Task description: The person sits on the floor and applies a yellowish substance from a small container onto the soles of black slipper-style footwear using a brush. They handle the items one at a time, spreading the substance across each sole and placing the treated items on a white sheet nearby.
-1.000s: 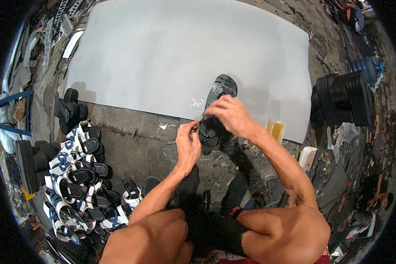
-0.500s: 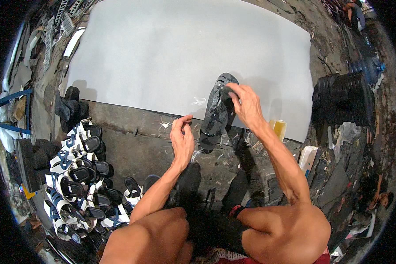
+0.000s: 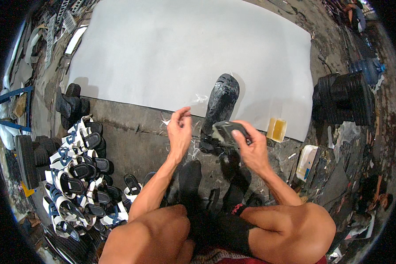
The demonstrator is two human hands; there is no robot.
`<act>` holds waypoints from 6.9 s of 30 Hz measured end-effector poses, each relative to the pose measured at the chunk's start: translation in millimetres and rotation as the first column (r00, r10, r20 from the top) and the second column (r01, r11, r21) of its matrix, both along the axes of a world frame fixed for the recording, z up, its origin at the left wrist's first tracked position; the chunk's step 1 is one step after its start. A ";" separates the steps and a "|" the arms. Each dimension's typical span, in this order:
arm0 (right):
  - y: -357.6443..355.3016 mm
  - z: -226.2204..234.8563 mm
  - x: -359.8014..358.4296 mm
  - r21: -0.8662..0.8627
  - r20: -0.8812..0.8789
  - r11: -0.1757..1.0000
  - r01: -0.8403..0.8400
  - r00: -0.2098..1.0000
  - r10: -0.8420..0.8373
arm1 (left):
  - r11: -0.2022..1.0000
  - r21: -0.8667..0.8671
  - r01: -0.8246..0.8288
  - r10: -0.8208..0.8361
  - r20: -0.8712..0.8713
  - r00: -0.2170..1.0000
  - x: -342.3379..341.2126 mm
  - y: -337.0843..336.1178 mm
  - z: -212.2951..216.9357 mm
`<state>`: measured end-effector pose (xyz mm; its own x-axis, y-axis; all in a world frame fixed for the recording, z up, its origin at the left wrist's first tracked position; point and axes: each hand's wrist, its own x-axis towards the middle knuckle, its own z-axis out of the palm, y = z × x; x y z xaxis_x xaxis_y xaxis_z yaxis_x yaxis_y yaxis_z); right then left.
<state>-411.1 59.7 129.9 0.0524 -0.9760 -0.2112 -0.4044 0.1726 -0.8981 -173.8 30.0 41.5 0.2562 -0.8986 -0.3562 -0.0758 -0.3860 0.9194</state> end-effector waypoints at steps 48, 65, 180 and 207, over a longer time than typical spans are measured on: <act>-56.0 -28.8 -1.4 -0.146 -0.266 0.981 0.124 0.950 -0.160 | 0.921 -0.276 0.274 -0.052 0.611 0.790 12.1 -138.0 -56.3; -72.0 -37.2 4.2 -0.075 -0.191 0.975 0.209 0.957 -0.220 | 0.851 -0.522 0.048 0.125 0.291 0.949 -56.9 -185.2 -10.8; -32.4 46.2 -26.9 -0.013 0.133 0.979 0.206 0.970 -0.202 | 0.912 -0.322 0.253 -0.099 0.426 0.899 -30.2 47.3 -16.1; 69.5 4.9 -150.8 -0.292 -0.662 0.913 0.285 0.629 -0.408 | 0.946 0.233 0.223 -0.190 -0.159 0.969 -38.2 -161.7 108.3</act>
<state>-561.9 129.2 134.8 -0.3981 -0.9113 0.1048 -0.8547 0.3271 -0.4031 -212.0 -131.7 149.8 0.0094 -0.8057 -0.5922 -0.0618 -0.5916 0.8039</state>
